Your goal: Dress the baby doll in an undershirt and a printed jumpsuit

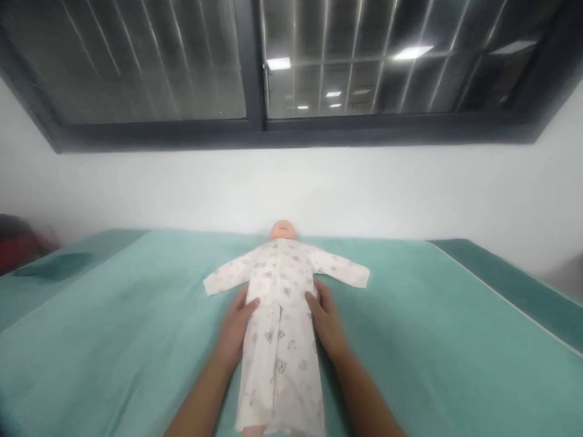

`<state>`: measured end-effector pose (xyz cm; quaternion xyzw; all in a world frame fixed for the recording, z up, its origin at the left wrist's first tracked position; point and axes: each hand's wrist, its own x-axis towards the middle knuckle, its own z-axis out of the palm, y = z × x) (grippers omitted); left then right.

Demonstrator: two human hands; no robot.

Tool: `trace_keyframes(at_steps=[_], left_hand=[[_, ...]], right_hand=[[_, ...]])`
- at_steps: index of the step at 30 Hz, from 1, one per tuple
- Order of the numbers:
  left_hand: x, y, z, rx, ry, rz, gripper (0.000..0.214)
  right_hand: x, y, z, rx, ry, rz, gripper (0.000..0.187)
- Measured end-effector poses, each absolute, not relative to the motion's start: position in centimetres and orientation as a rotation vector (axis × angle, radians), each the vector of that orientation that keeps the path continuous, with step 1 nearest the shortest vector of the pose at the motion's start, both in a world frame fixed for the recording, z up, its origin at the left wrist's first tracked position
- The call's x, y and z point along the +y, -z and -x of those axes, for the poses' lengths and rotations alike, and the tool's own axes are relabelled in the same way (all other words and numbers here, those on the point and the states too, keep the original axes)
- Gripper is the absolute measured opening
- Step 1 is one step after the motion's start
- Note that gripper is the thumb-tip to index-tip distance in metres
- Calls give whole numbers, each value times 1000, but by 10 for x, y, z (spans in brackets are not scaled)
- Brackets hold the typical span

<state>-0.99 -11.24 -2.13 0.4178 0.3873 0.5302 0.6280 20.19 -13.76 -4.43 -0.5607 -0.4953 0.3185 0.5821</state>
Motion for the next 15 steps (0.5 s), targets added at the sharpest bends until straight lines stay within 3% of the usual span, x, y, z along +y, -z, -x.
trace_keyframes(at_steps=[9,15], left_hand=[[-121,23,12,1160,-1329,-986,38],[-208,42,42,1340,-1281,-1122,31]], right_hand=[[-153,41,-191,-1271,-594,1578,39],[-211,79,-209,-1725,-153,1636,45]])
